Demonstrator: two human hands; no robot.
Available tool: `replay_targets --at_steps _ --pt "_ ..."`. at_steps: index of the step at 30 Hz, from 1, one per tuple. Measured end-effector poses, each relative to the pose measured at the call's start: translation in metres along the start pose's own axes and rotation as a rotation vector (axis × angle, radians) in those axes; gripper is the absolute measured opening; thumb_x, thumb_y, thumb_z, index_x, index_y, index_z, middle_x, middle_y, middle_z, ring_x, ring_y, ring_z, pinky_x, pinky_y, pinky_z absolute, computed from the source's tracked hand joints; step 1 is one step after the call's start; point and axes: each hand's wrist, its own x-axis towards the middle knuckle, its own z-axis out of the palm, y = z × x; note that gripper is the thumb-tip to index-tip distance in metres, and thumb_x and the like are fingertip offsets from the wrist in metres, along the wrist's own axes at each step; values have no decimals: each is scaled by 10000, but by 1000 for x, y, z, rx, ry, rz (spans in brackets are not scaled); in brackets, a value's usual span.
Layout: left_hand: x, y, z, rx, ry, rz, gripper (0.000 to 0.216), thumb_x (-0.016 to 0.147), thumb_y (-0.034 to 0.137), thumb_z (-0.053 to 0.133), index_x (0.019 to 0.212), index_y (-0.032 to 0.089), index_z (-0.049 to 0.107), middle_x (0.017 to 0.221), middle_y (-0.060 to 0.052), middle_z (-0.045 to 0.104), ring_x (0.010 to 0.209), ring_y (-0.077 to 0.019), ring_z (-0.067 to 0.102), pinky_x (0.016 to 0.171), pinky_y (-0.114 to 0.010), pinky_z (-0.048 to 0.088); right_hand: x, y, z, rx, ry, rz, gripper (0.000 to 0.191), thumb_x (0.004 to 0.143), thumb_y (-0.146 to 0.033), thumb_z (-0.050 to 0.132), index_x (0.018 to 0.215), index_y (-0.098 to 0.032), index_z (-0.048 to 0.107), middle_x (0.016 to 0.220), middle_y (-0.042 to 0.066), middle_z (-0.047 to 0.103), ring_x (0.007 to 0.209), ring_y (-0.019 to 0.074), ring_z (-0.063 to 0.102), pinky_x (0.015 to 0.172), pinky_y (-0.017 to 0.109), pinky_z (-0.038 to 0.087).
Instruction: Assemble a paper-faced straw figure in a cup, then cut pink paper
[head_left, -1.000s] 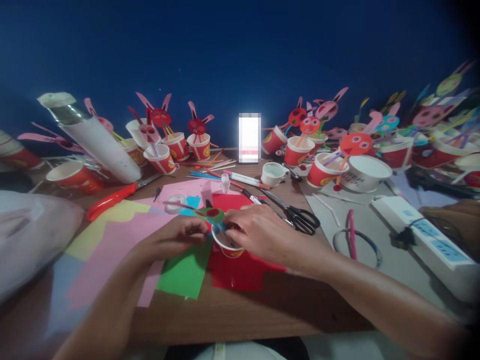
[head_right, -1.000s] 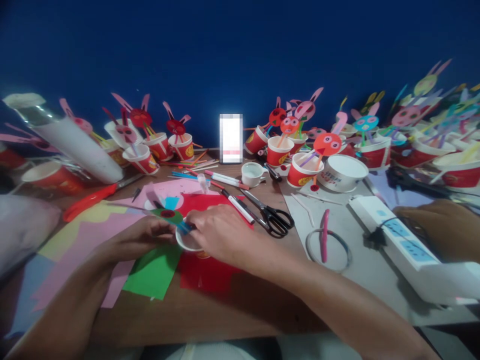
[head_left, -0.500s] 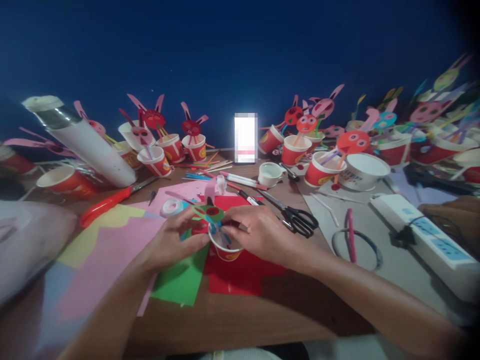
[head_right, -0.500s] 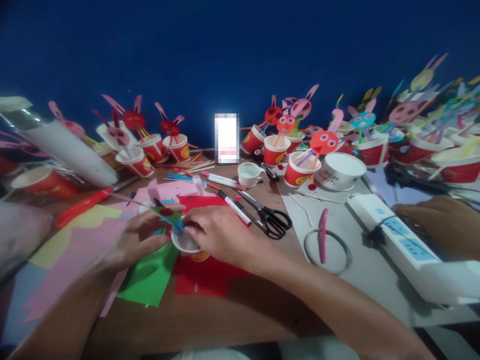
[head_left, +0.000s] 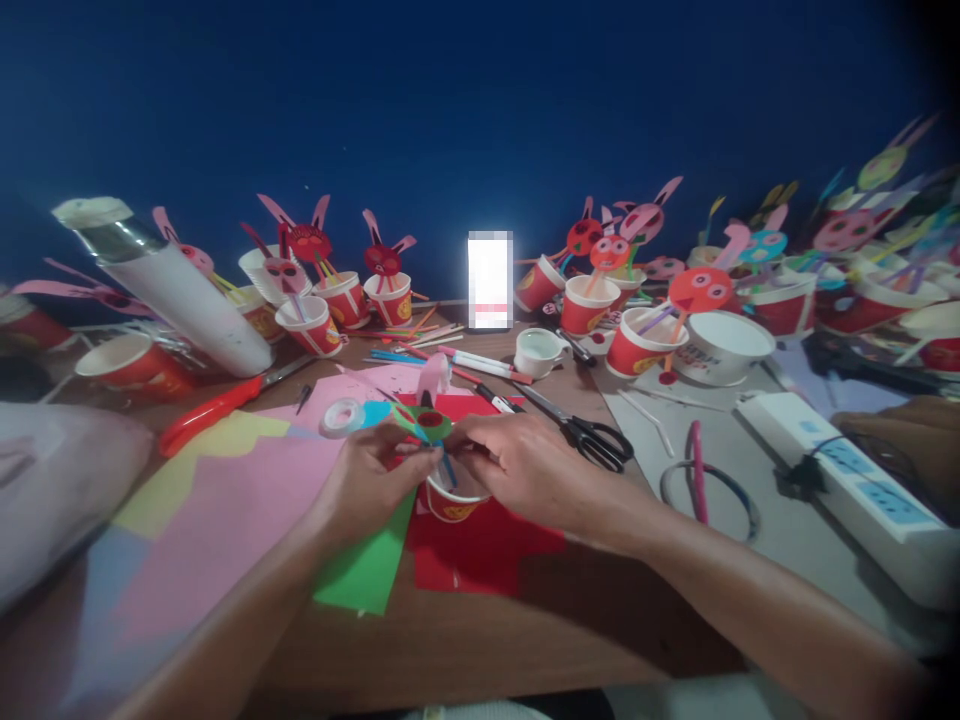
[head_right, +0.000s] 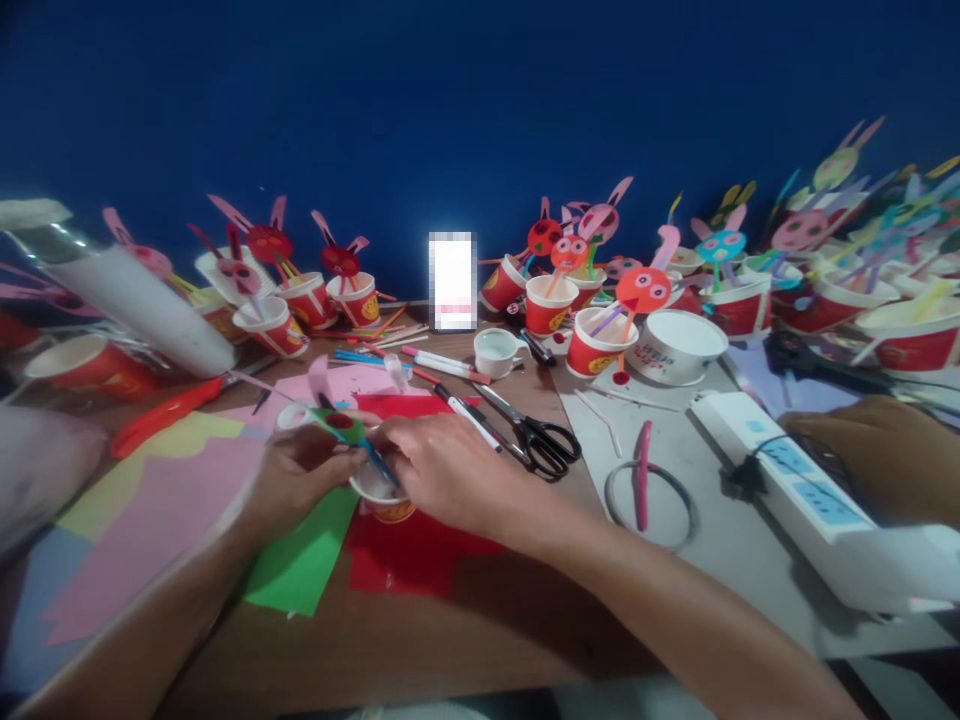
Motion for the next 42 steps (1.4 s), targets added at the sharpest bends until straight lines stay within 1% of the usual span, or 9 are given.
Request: replay_targets --at_steps 3,6,10,15,18,28,32,38,42 --pt "-5 5 0 -48 -45 16 126 718 275 670 764 158 670 847 -46 714 807 -206 654 699 -286 528 -4 4 1 20 102 -35 171 847 -96 516 931 -149 655 893 58 700 829 172 613 764 283 428" --pt "-9 9 1 -88 -125 28 154 745 280 646 833 160 686 953 -69 712 913 -230 646 801 -315 521 -7 8 -1 -14 89 -72 184 846 -104 522 954 -171 654 1005 76 649 954 201 563 855 347 419" --pt "-11 13 5 -90 -196 21 174 785 281 604 895 173 684 992 -72 703 936 -228 638 855 -331 501 -5 11 -6 -41 -47 -68 234 827 -117 544 1002 -209 669 1129 83 586 1025 221 529 867 376 415" --pt "-7 17 3 -20 -262 113 162 826 263 562 897 180 681 1014 -78 687 1026 -239 593 896 -340 462 2 14 -9 71 -315 -60 200 824 -75 506 897 -160 672 916 59 627 843 167 574 731 282 434" --pt "-5 18 0 6 -323 177 158 853 252 547 899 184 683 973 -79 693 1115 -246 538 924 -332 430 3 14 -11 99 -350 -40 197 801 -64 518 864 -169 671 875 47 639 815 165 570 707 268 419" --pt "-4 20 4 -32 -352 63 186 834 314 565 908 196 689 946 -58 694 890 -213 633 838 -314 490 2 9 -14 93 -395 55 156 829 -153 541 940 -165 650 942 64 635 830 182 578 729 281 418" --pt "-2 26 8 -88 -333 65 196 816 334 574 838 180 693 909 -66 695 876 -216 629 829 -313 494 -1 9 -16 98 -409 53 156 867 -193 514 990 -180 610 979 68 613 893 197 567 783 304 426" --pt "3 26 7 67 -297 121 169 818 271 562 719 177 663 855 -39 675 792 -178 611 766 -272 489 -2 12 -17 142 -468 8 177 920 -241 454 1043 -174 564 1012 76 593 896 188 562 798 299 432" --pt "3 25 7 53 -287 109 130 807 253 559 793 185 669 908 -37 670 839 -186 605 760 -268 490 -1 11 -16 132 -481 4 208 927 -220 431 1076 -161 564 1041 91 599 904 189 573 801 299 431"
